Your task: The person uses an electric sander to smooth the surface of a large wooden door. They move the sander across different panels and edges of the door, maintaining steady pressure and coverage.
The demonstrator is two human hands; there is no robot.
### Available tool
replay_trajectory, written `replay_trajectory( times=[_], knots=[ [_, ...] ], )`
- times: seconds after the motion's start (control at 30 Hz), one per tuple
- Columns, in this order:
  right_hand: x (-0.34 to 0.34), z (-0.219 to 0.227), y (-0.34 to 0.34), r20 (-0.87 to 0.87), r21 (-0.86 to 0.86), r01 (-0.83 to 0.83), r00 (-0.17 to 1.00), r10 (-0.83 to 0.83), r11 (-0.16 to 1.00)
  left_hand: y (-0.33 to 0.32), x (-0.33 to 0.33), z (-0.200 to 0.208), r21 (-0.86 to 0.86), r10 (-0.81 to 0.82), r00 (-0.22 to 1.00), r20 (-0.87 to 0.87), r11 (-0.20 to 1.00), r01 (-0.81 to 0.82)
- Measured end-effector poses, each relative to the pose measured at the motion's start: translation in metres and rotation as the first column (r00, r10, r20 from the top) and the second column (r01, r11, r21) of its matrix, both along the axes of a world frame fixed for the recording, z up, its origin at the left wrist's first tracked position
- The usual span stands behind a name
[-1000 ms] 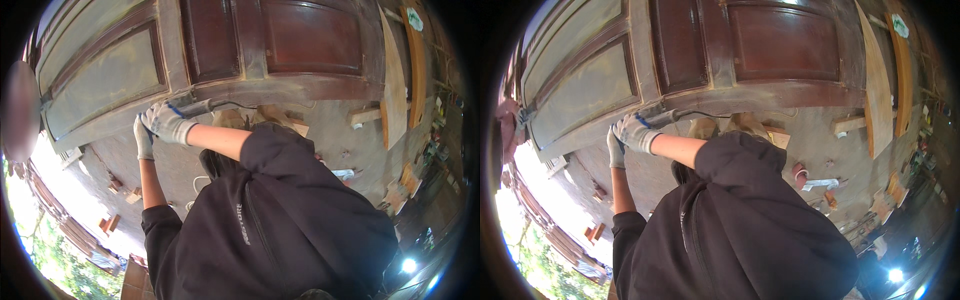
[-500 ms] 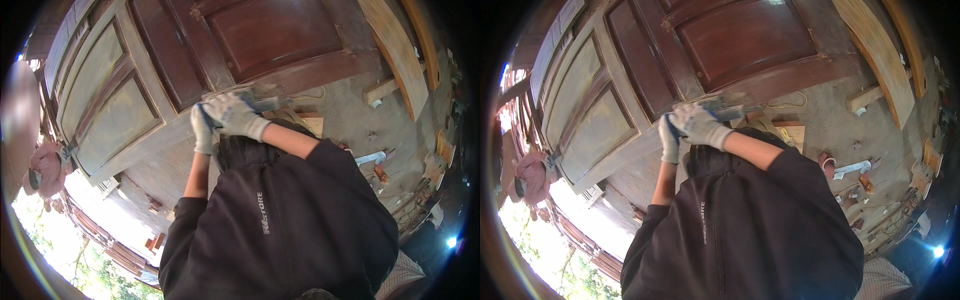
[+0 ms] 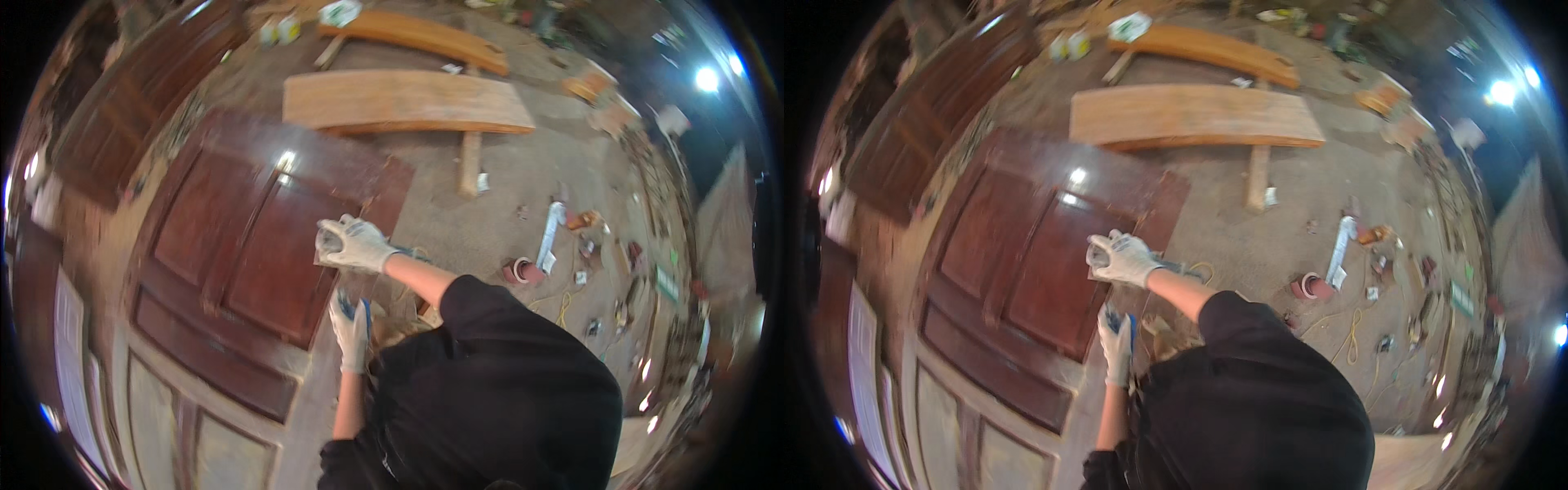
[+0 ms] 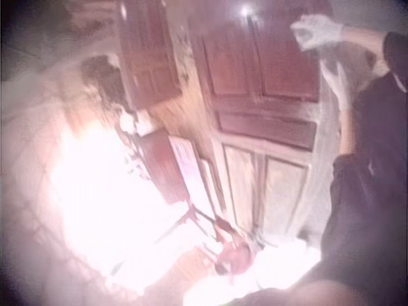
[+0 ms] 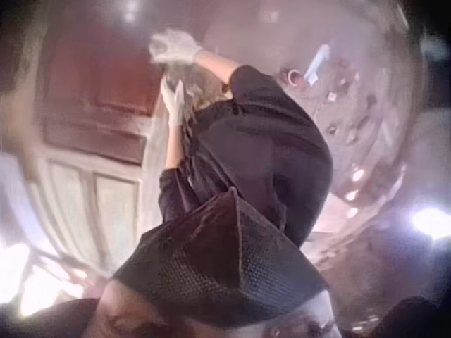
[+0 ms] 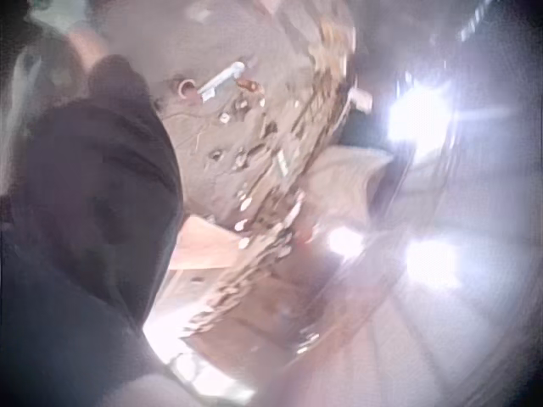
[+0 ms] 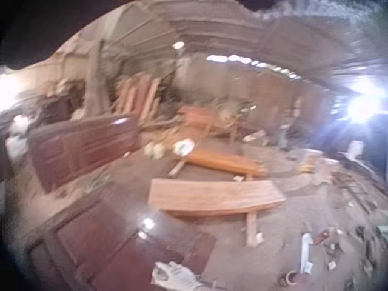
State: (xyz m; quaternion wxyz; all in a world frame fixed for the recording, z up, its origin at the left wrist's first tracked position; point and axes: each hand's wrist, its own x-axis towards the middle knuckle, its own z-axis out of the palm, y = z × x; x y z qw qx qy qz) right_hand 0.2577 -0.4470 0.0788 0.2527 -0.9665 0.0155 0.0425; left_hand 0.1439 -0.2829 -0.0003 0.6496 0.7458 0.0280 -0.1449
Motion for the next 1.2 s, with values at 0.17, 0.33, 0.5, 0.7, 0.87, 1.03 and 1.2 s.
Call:
replay_trajectory(
  times=[0.17,0.33,0.5,0.7,0.87,1.03,1.2],
  knots=[
    [0.016,0.007,0.028,-0.102,-0.062,0.275,0.954,-0.281,0.959,0.005,-0.010,-0.004,-0.014,-0.231,0.972,-0.044,0.973,0.231],
    [-0.038,-0.005,0.086,-0.194,-0.022,0.267,0.944,-0.267,0.963,0.022,-0.006,0.009,0.037,-0.082,0.993,-0.088,0.996,0.085],
    [-0.088,0.004,0.149,-0.147,-0.051,0.238,0.959,-0.243,0.970,0.084,-0.037,-0.012,0.006,-0.029,0.999,0.029,1.000,0.029],
    [-0.152,-0.039,0.190,0.225,0.038,-0.097,0.971,0.086,0.995,0.184,-0.079,0.013,0.536,-0.199,0.952,-0.231,0.791,0.295],
    [-0.159,-0.051,0.190,0.212,0.198,-0.286,0.946,0.244,0.937,0.208,-0.075,0.026,0.634,-0.298,0.917,-0.263,0.664,0.397],
    [-0.130,-0.057,0.119,0.389,0.251,-0.204,0.916,0.095,0.946,0.136,-0.041,0.027,0.742,-0.305,0.901,-0.309,0.515,0.429],
    [-0.073,-0.068,0.001,0.519,0.259,-0.012,0.845,-0.129,0.966,0.026,0.048,0.011,0.730,-0.501,0.849,-0.169,0.515,0.449]
  ],
)
